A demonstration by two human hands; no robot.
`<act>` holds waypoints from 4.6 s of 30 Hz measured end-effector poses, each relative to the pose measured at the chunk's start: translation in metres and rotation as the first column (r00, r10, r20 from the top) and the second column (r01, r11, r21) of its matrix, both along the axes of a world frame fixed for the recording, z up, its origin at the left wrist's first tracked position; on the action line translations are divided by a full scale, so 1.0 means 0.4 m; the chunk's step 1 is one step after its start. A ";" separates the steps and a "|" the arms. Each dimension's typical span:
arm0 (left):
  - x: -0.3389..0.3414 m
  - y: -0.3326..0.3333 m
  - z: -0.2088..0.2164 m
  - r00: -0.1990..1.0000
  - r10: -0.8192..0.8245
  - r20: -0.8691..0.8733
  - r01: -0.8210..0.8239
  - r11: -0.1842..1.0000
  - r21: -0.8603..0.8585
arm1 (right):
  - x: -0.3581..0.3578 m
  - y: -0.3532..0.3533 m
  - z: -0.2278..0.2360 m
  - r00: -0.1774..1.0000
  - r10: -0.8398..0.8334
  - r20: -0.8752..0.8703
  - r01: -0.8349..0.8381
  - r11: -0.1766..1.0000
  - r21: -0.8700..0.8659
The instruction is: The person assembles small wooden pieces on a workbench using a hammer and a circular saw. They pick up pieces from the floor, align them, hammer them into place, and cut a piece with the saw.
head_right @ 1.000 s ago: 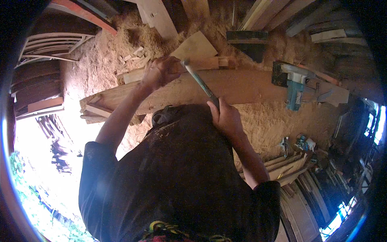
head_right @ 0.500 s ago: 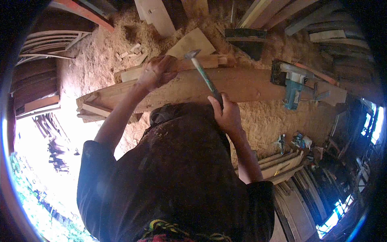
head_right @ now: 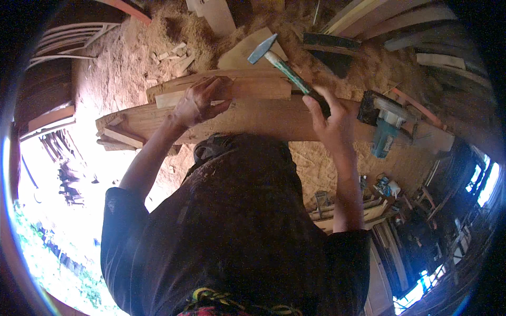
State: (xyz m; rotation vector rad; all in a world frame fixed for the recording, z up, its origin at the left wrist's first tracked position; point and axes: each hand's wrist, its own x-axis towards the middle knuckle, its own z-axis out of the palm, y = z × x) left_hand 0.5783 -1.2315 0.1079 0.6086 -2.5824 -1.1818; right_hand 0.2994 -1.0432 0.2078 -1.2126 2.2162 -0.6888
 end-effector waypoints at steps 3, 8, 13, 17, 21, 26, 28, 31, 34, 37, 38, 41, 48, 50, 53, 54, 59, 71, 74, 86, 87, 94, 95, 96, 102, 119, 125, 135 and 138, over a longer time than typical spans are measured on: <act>-0.001 0.001 0.007 1.000 0.016 -0.007 -0.016 1.000 -0.023 | -0.037 -0.084 0.015 0.987 0.158 0.012 -0.158 0.986 -0.045; -0.016 0.009 0.028 0.999 0.049 -0.016 -0.049 0.998 -0.026 | -0.092 -0.217 -0.016 0.919 0.353 0.174 -0.384 0.901 0.202; -0.020 0.012 0.033 0.998 0.056 0.002 -0.055 0.997 -0.050 | -0.121 -0.309 -0.077 0.813 0.492 0.311 -0.572 0.774 0.271; -0.021 0.016 0.035 0.998 0.061 0.019 -0.060 0.998 -0.033 | -0.112 -0.333 -0.069 0.809 0.525 0.264 -0.588 0.735 0.339; -0.017 0.012 0.023 0.999 0.045 -0.007 -0.046 0.998 -0.039 | -0.129 -0.346 -0.076 0.773 0.571 0.277 -0.634 0.719 0.286; -0.022 0.011 0.031 0.999 0.048 0.019 -0.048 0.999 -0.023 | -0.102 -0.313 -0.096 0.827 0.514 0.229 -0.562 0.765 0.313; -0.020 0.009 0.028 0.999 0.042 0.025 -0.041 0.999 -0.013 | -0.100 -0.308 -0.097 0.803 0.556 0.212 -0.595 0.740 0.313; -0.026 0.010 0.037 0.998 0.055 0.023 -0.053 0.996 -0.065 | -0.108 -0.318 -0.108 0.827 0.527 0.198 -0.563 0.782 0.269; -0.038 0.016 0.027 0.999 0.050 0.013 -0.048 0.995 -0.092 | -0.101 -0.280 -0.156 0.904 0.390 0.176 -0.425 0.869 0.253; -0.040 0.014 0.019 0.998 0.040 0.042 -0.036 0.995 -0.094 | -0.115 -0.269 -0.177 0.945 0.273 0.182 -0.315 0.909 0.273; -0.038 0.014 0.021 0.998 0.038 0.058 -0.032 0.995 -0.096 | -0.126 -0.274 -0.185 0.949 0.220 0.226 -0.280 0.918 0.280; -0.042 0.009 0.041 0.995 0.031 0.092 -0.026 0.998 -0.054 | -0.146 -0.314 -0.160 0.893 0.033 0.449 -0.241 0.877 0.415; -0.048 0.004 0.055 0.989 0.012 0.150 -0.007 0.999 -0.036 | -0.150 -0.365 -0.352 0.923 0.186 0.336 -0.356 0.744 0.565; -0.046 0.003 0.054 0.985 0.005 0.173 -0.001 1.000 -0.025 | -0.135 -0.388 -0.393 0.894 0.166 0.416 -0.407 0.690 0.599; -0.056 -0.001 0.059 0.984 0.016 0.175 -0.014 1.000 -0.015 | -0.121 -0.407 -0.453 0.876 0.180 0.447 -0.437 0.688 0.579; -0.058 -0.001 0.060 0.985 0.025 0.170 -0.022 1.000 -0.016 | -0.112 -0.414 -0.463 0.875 0.196 0.442 -0.440 0.702 0.559; -0.058 -0.002 0.059 0.989 0.025 0.145 -0.022 0.999 -0.023 | -0.064 -0.429 -0.463 0.853 0.332 0.404 -0.511 0.689 0.513; -0.044 0.000 0.034 0.999 0.008 0.032 -0.006 0.998 -0.069 | -0.117 -0.293 -0.338 0.928 -0.057 0.369 -0.059 0.953 0.296; -0.033 -0.009 0.037 0.999 -0.011 0.048 0.012 1.000 -0.016 | -0.129 -0.261 -0.204 0.931 -0.145 0.335 0.068 0.971 0.229; -0.016 -0.015 0.013 0.999 -0.034 -0.016 0.033 0.996 -0.077 | 0.002 0.021 -0.033 0.860 -0.295 0.417 0.427 0.864 -0.269; -0.015 -0.019 0.017 0.999 -0.037 0.000 0.037 0.998 -0.058 | -0.005 0.033 -0.036 0.862 -0.323 0.390 0.430 0.874 -0.228; -0.004 -0.019 0.011 0.998 -0.023 -0.052 0.025 0.998 0.051 | -0.011 0.096 -0.033 0.920 -0.345 0.185 0.365 0.927 -0.083; -0.006 -0.020 0.016 0.997 -0.026 -0.071 0.027 1.000 0.012 | -0.006 0.085 -0.018 0.941 -0.296 0.164 0.314 0.944 -0.101; -0.005 -0.019 0.016 0.996 -0.027 -0.087 0.025 0.999 -0.026 | -0.003 0.073 -0.009 0.959 -0.242 0.144 0.260 0.958 -0.119; -0.005 -0.023 0.011 0.996 -0.046 -0.079 0.045 0.999 -0.015 | -0.036 -0.042 0.055 0.986 0.092 0.139 -0.103 0.992 0.077; -0.006 -0.018 0.001 0.999 -0.016 -0.042 0.016 1.000 -0.008 | -0.057 -0.203 0.013 0.901 0.382 0.207 -0.433 0.828 0.356; -0.053 -0.056 0.038 0.995 0.021 0.094 -0.050 0.949 0.312 | -0.032 -0.065 -0.038 0.959 0.072 0.274 -0.110 0.986 0.126; -0.051 -0.136 0.013 0.977 -0.181 0.116 0.086 0.823 0.562 | 0.046 0.103 0.003 0.971 -0.170 0.170 0.174 0.985 -0.007; -0.053 -0.137 0.027 0.964 -0.192 0.183 0.056 0.823 0.566 | 0.108 0.156 -0.005 0.991 -0.085 0.103 0.102 0.980 -0.171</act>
